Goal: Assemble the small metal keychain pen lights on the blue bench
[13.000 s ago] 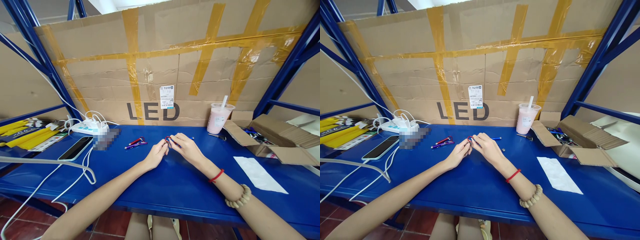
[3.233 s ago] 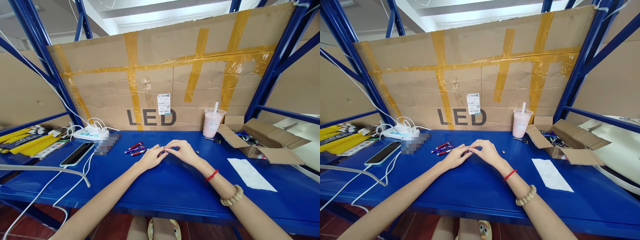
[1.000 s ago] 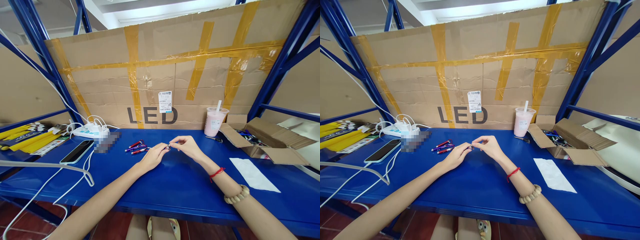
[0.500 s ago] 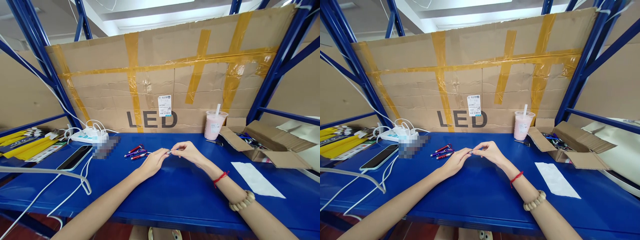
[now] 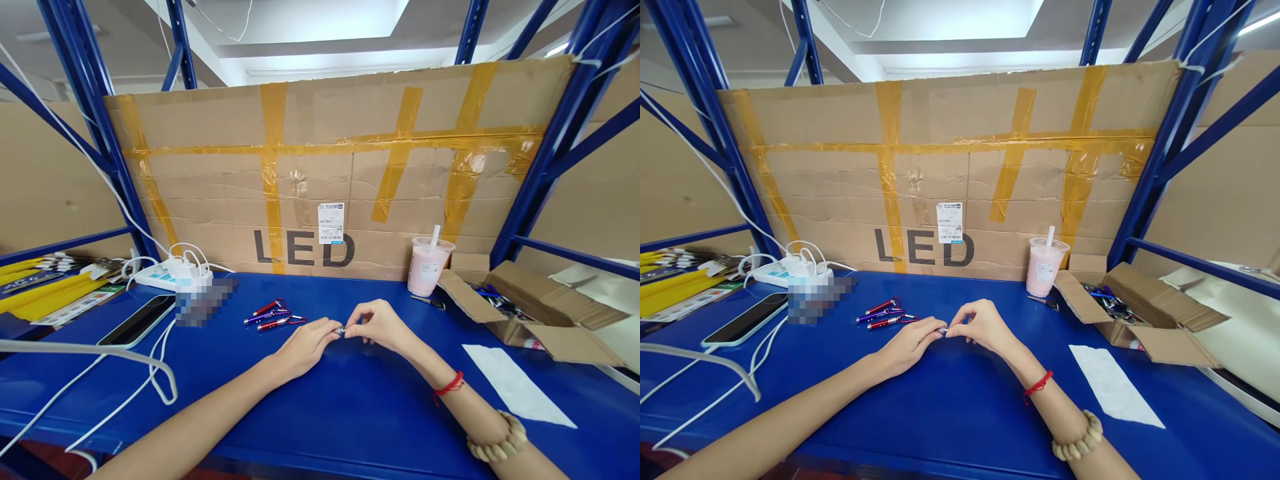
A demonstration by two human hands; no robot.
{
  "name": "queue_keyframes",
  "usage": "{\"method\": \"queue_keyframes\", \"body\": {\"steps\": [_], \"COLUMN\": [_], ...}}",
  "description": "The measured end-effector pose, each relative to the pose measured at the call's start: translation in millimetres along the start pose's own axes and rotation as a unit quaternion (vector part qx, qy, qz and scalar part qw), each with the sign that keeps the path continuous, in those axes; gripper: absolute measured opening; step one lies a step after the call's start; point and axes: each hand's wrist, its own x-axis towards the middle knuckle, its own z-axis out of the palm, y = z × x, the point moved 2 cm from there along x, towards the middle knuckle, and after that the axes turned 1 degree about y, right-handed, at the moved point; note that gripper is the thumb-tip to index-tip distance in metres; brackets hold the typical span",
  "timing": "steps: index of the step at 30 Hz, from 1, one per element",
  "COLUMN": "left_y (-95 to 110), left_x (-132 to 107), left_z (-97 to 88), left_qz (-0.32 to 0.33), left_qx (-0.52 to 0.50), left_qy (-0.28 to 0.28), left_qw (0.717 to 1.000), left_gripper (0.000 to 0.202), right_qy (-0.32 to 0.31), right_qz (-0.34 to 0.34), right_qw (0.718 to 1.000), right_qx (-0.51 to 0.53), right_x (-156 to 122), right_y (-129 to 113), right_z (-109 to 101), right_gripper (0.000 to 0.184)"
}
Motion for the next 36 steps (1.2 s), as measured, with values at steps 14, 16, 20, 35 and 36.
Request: {"method": "queue_keyframes", "body": {"steps": [14, 16, 20, 35, 36], "left_y": [7.3, 7.1, 3.4, 7.0, 6.8], "left_x": [1.3, 2.1, 2.6, 5.9, 5.8], "left_z": [-3.1, -3.9, -3.7, -6.4, -6.9], "left_qz": [0.05, 0.064, 0.053, 0.002, 0.002], "left_qx": [0.052, 0.072, 0.083, 0.052, 0.053], "left_qy": [0.135, 0.149, 0.167, 0.134, 0.132], "left_qw": [0.988, 0.984, 0.981, 0.99, 0.99], "left_gripper": [0.028, 0.029, 0.029, 0.02, 0.021], "right_qy": [0.015, 0.016, 0.026, -0.001, -0.006], "right_qz": [0.046, 0.047, 0.031, -0.001, 0.0], "right_qw": [0.997, 0.997, 0.998, 1.0, 1.0], "right_qx": [0.067, 0.066, 0.058, 0.02, 0.018], "right_x": [-5.2, -4.6, -2.1, -3.1, -3.6], "right_y": [-14.3, -15.1, -12.4, -15.3, -15.6], "right_z": [4.6, 4.6, 3.5, -1.7, -2.8], "right_gripper": [0.036, 0.036, 0.035, 0.037, 0.037]}}
